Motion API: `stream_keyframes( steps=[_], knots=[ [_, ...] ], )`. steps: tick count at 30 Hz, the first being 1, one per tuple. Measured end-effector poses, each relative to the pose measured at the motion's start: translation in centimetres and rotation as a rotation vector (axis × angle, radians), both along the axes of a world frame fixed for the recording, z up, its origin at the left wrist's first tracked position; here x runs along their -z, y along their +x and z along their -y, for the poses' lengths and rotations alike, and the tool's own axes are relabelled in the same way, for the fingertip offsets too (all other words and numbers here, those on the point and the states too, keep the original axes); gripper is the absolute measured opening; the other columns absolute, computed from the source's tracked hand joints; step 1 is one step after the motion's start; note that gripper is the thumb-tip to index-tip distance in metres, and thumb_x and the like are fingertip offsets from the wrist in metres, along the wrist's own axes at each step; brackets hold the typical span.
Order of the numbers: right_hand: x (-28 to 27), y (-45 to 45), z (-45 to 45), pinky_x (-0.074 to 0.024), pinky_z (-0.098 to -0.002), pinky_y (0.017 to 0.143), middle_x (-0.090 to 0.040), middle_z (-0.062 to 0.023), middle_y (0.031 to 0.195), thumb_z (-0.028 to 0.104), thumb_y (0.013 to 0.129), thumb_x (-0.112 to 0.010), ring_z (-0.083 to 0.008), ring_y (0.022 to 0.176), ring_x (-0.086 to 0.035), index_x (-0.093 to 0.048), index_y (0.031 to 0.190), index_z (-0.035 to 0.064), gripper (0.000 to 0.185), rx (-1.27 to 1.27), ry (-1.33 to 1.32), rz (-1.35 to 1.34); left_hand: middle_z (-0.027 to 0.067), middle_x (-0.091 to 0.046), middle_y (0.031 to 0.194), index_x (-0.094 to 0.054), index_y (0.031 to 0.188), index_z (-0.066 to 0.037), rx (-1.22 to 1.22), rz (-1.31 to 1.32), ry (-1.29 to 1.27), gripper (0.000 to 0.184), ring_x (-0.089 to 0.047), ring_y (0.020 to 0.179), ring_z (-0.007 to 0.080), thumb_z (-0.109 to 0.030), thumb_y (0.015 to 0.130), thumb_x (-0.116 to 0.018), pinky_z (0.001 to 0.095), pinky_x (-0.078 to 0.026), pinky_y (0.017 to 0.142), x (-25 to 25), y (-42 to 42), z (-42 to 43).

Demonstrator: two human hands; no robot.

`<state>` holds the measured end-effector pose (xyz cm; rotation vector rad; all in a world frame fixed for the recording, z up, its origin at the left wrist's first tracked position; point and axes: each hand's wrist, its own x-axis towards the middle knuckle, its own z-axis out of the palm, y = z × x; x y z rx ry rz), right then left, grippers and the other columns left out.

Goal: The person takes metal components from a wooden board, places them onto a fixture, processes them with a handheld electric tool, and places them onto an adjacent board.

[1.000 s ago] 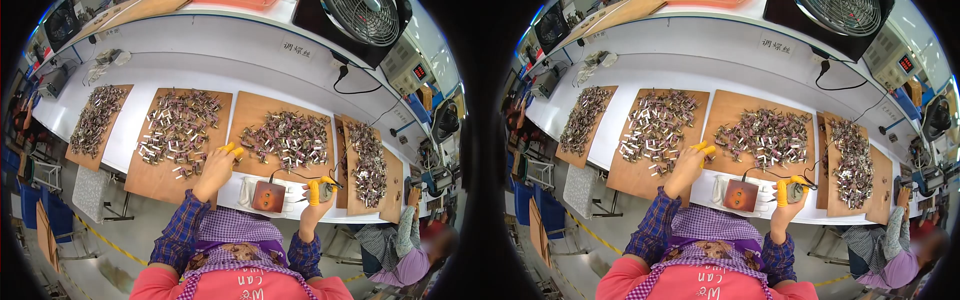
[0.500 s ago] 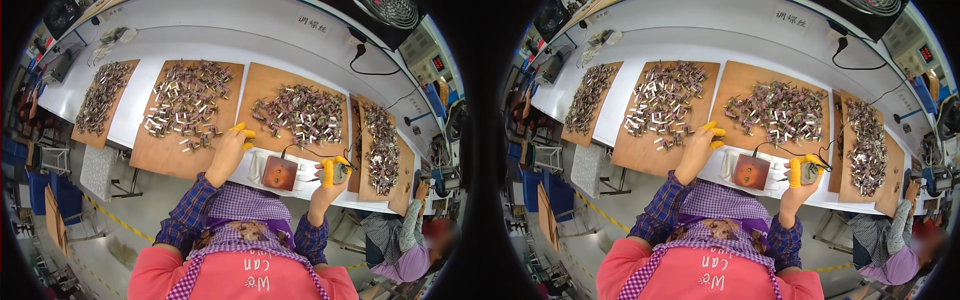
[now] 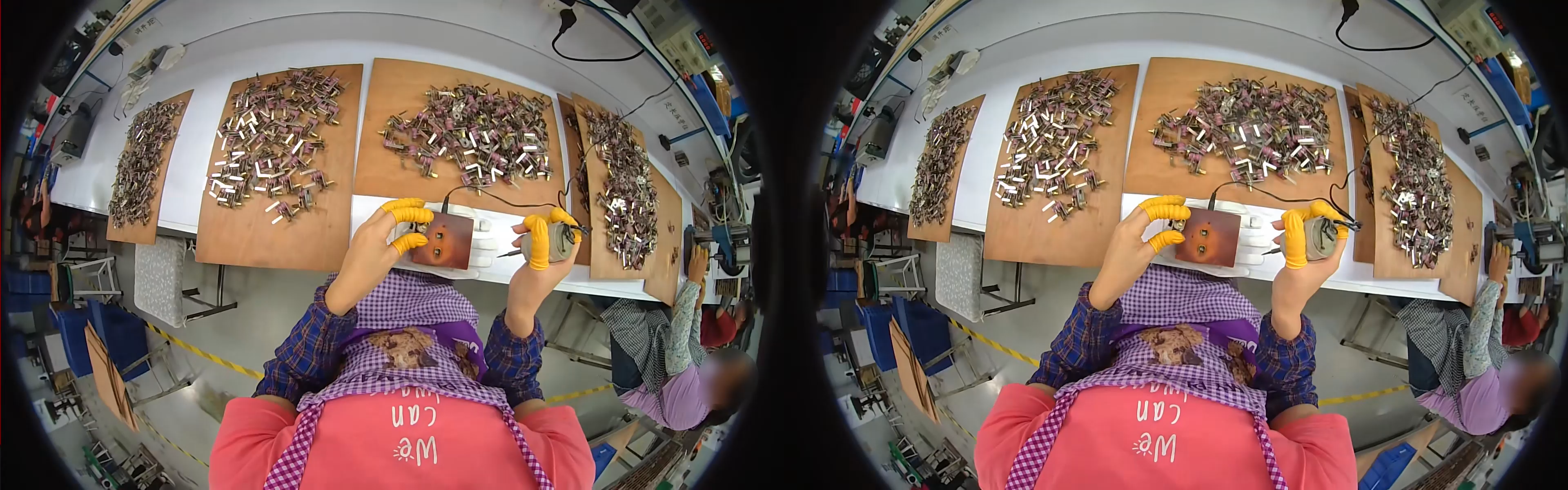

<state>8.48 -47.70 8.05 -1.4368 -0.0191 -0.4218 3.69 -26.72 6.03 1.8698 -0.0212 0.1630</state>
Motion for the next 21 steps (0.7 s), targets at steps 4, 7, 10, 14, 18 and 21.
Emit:
stream_keyframes(
  steps=[4, 7, 10, 14, 18, 21],
  knots=[
    [-0.3, -0.1, -0.1, -0.0479, -0.0229, 0.054, -0.06, -0.0123, 0.092, 0.005, 0.089, -0.058, -0.0199, 0.073, -0.063, -0.045, 0.12, 0.0033, 0.034, -0.009, 0.015, 0.015, 0.0078, -0.062, 0.119, -0.062, 0.106, -0.006, 0.02, -0.035, -0.148, 0.032, -0.058, 0.102, 0.024, -0.01, 0.076, -0.069, 0.033, -0.045, 0.089, 0.5, -0.5, 1.1],
    [-0.5, 0.0, -0.2, -0.0482, -0.0232, 0.054, -0.06, -0.0128, 0.093, 0.005, 0.089, -0.058, -0.0205, 0.074, -0.063, -0.045, 0.12, 0.0035, 0.034, -0.022, 0.03, 0.026, 0.0074, -0.061, 0.119, -0.062, 0.107, -0.007, 0.019, -0.072, -0.267, 0.033, -0.057, 0.1, 0.0245, -0.013, 0.075, -0.071, 0.0321, -0.044, 0.089, 1.2, -0.7, 2.1],
    [-0.3, -0.1, -0.4, -0.0484, -0.0236, 0.054, -0.06, -0.0136, 0.094, 0.005, 0.089, -0.058, -0.0211, 0.074, -0.063, -0.044, 0.12, 0.0036, 0.034, -0.053, 0.033, 0.039, 0.0077, -0.061, 0.119, -0.062, 0.105, -0.008, 0.048, 0.125, 0.159, 0.034, -0.057, 0.099, 0.0246, -0.016, 0.073, -0.072, 0.0325, -0.043, 0.091, 2.1, -0.7, 3.3],
    [-0.6, -0.5, -1.2, -0.0506, -0.0246, 0.059, -0.059, -0.0132, 0.096, 0.003, 0.086, -0.062, -0.0211, 0.077, -0.064, -0.044, 0.119, 0.003, 0.038, -0.134, 0.085, 0.028, 0.0087, -0.062, 0.117, -0.063, 0.105, -0.008, 0.055, 0.214, 0.301, 0.034, -0.057, 0.099, 0.0247, -0.015, 0.073, -0.073, 0.0322, -0.043, 0.09, 2.0, -0.9, 3.5],
    [-0.7, -0.9, -2.9, -0.0523, -0.0256, 0.062, -0.059, -0.0132, 0.096, 0.001, 0.083, -0.064, -0.0212, 0.078, -0.064, -0.043, 0.118, 0.0025, 0.041, -0.239, 0.127, 0.024, 0.0087, -0.063, 0.113, -0.063, 0.105, -0.008, 0.053, 0.196, 0.291, 0.035, -0.057, 0.097, 0.0247, -0.015, 0.073, -0.074, 0.0324, -0.044, 0.088, 1.9, -0.9, 3.3],
    [-0.6, -0.9, -4.3, -0.0514, -0.0256, 0.059, -0.059, -0.0148, 0.093, 0.003, 0.087, -0.062, -0.022, 0.075, -0.063, -0.041, 0.119, 0.0032, 0.039, -0.317, 0.095, 0.064, 0.0059, -0.065, 0.106, -0.062, 0.104, -0.008, 0.08, 0.08, 0.251, 0.036, -0.056, 0.089, 0.0242, -0.02, 0.072, -0.073, 0.0339, -0.041, 0.089, 2.0, -0.9, 2.9]
  ],
)
